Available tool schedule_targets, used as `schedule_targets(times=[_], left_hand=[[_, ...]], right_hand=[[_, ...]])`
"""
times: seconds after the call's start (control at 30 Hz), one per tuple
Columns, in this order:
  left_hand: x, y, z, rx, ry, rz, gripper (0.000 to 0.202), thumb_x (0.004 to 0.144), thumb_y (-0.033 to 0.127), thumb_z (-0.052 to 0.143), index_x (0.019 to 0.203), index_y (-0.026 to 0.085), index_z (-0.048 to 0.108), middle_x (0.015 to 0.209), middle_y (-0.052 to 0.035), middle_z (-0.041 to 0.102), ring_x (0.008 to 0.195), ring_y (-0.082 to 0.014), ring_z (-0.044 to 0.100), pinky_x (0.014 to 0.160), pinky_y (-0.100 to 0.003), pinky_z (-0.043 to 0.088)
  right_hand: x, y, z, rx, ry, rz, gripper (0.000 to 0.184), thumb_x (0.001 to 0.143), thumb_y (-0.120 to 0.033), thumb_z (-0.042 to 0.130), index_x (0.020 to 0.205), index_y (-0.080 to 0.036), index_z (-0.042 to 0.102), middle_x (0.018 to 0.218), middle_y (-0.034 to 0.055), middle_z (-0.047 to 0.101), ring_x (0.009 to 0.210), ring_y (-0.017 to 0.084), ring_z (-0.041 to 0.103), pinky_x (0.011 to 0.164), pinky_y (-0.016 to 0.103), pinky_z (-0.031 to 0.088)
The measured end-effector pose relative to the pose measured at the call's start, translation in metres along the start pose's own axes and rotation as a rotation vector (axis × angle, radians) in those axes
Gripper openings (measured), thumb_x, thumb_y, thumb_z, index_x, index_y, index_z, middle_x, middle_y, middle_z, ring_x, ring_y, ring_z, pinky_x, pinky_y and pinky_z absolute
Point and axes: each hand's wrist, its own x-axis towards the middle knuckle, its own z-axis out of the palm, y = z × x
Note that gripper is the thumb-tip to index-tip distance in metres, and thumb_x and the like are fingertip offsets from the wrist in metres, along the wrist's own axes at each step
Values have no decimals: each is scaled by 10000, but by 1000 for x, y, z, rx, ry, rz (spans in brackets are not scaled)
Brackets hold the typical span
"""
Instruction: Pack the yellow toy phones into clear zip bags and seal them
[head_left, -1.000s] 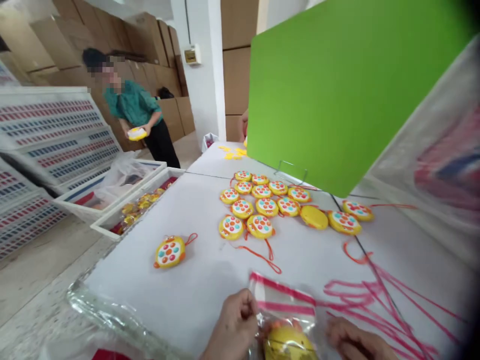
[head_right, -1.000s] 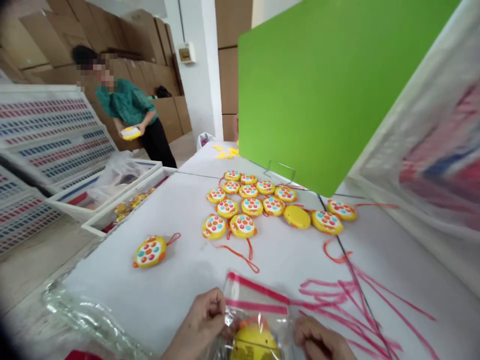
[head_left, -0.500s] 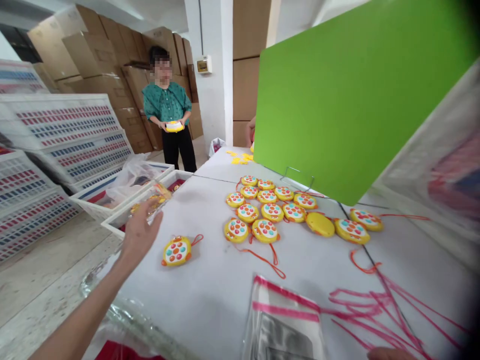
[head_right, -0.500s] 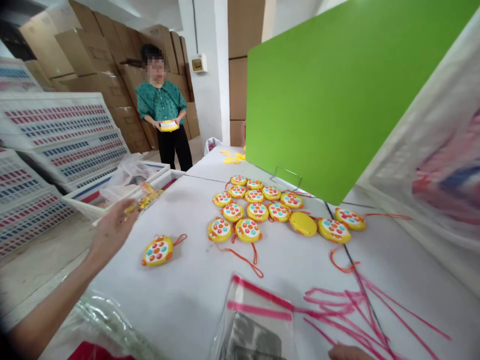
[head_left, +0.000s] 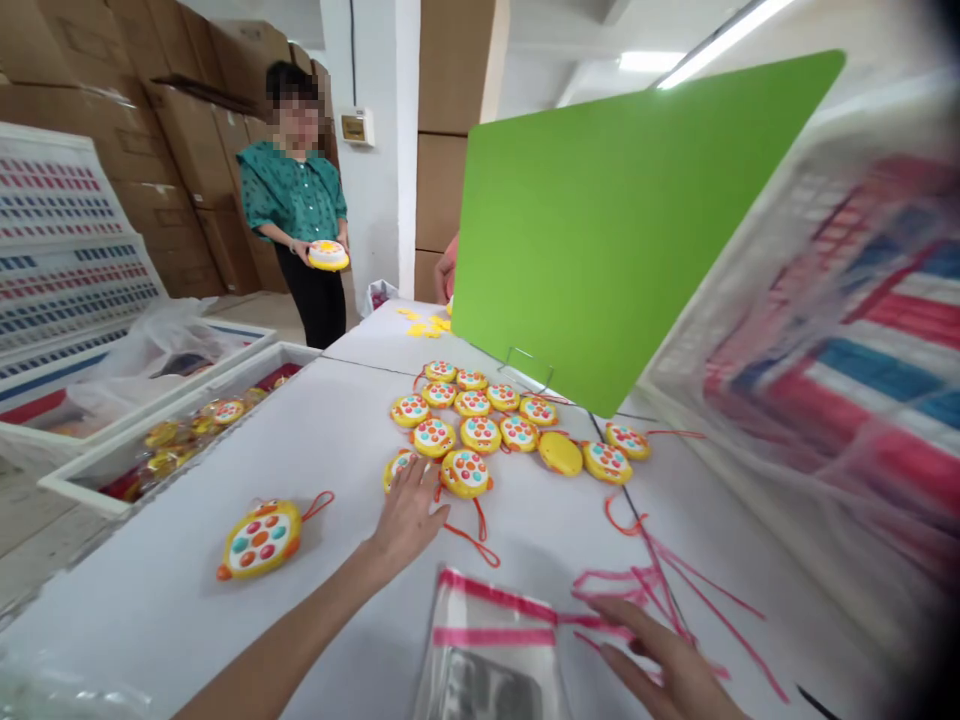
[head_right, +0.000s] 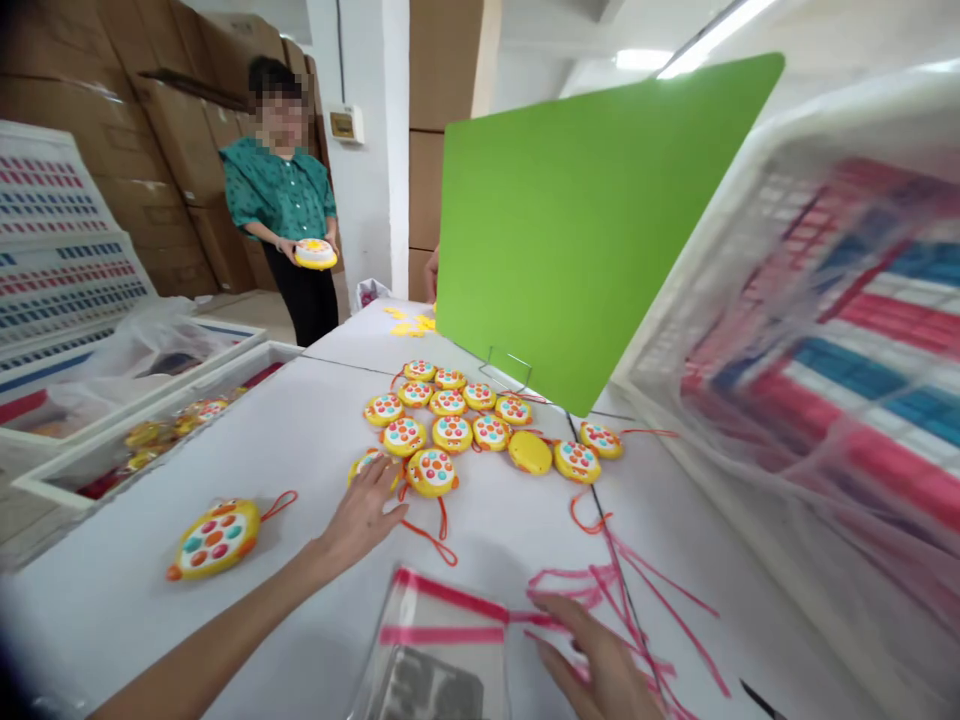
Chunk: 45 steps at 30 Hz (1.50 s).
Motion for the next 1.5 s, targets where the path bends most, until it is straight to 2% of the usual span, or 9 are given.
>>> schedule_targets(times=[0.2, 0.4, 0.6, 0.77, 0.9, 1.0, 1.1, 1.23, 1.5], left_hand=[[31, 21, 33, -3, -65, 79, 665, 614, -5, 470, 1263, 120, 397, 1377, -179, 342, 1304, -312, 241, 1030, -488, 224], [37, 23, 30, -107, -44, 106, 637, 576, 24, 508, 1206, 103, 460, 1309, -176, 431, 1240, -309, 338, 1027, -457, 237], [5, 32, 5, -494, -121, 40, 383, 690, 139, 437, 1055, 156, 550, 928, -42, 639, 856, -195, 592, 736, -290, 473], [-21, 46, -13, -1079, -154, -94, 417, 713, 183, 459, 1126, 145, 504, 977, -62, 629, 851, -197, 594, 708, -301, 483], [-53, 50, -10, -677, 199, -146, 259, 774, 257, 493, 1016, 178, 542, 989, -70, 617, 923, -211, 572, 839, -371, 445], [-90, 56, 17, -405, 138, 146, 143, 794, 208, 463, 720, 186, 583, 875, -67, 632, 862, -213, 585, 763, -346, 483], [-123, 62, 55, -158, 112, 411, 108, 733, 197, 534, 792, 181, 623, 947, -98, 650, 902, -259, 588, 756, -376, 503], [-136, 67, 82, 77, 107, 388, 323, 754, 162, 503, 1070, 161, 567, 1019, -117, 634, 910, -260, 594, 767, -392, 504], [-128, 76, 75, 55, -6, 342, 240, 768, 30, 393, 762, 174, 586, 811, -66, 608, 771, -218, 580, 709, -378, 499]], right_hand=[[78, -60, 46, 63, -33, -232, 449, 755, -165, 504, 1199, -229, 512, 1220, 69, 553, 1106, 220, 524, 943, 386, 430], [144, -70, 67, 161, 86, -315, 662, 650, -53, 471, 1289, -206, 392, 1294, 87, 472, 1200, 219, 433, 1006, 417, 351], [128, -73, 58, 555, -84, -186, 591, 693, -197, 575, 1257, -184, 401, 1214, 98, 528, 1057, 248, 537, 783, 357, 500], [104, -94, 45, 656, -161, -209, 353, 743, -328, 603, 1033, -143, 522, 881, 43, 627, 766, 183, 588, 652, 279, 498], [96, -106, 39, 344, 168, -196, 367, 752, -223, 569, 1100, -163, 469, 944, 46, 611, 796, 174, 572, 715, 289, 477], [90, -107, 37, 209, 270, -274, 346, 758, -167, 540, 1096, -185, 470, 1011, 55, 598, 881, 182, 569, 801, 314, 457], [79, -105, 39, 162, 298, -335, 355, 753, -131, 528, 1097, -202, 473, 1079, 69, 574, 990, 195, 543, 864, 332, 435], [62, -97, 45, 146, 276, -319, 364, 744, -101, 521, 1088, -216, 482, 1085, 64, 568, 1008, 196, 538, 864, 330, 440], [35, -86, 49, 145, 264, -227, 404, 709, -60, 521, 1080, -218, 492, 1040, 51, 585, 961, 201, 556, 834, 330, 454]])
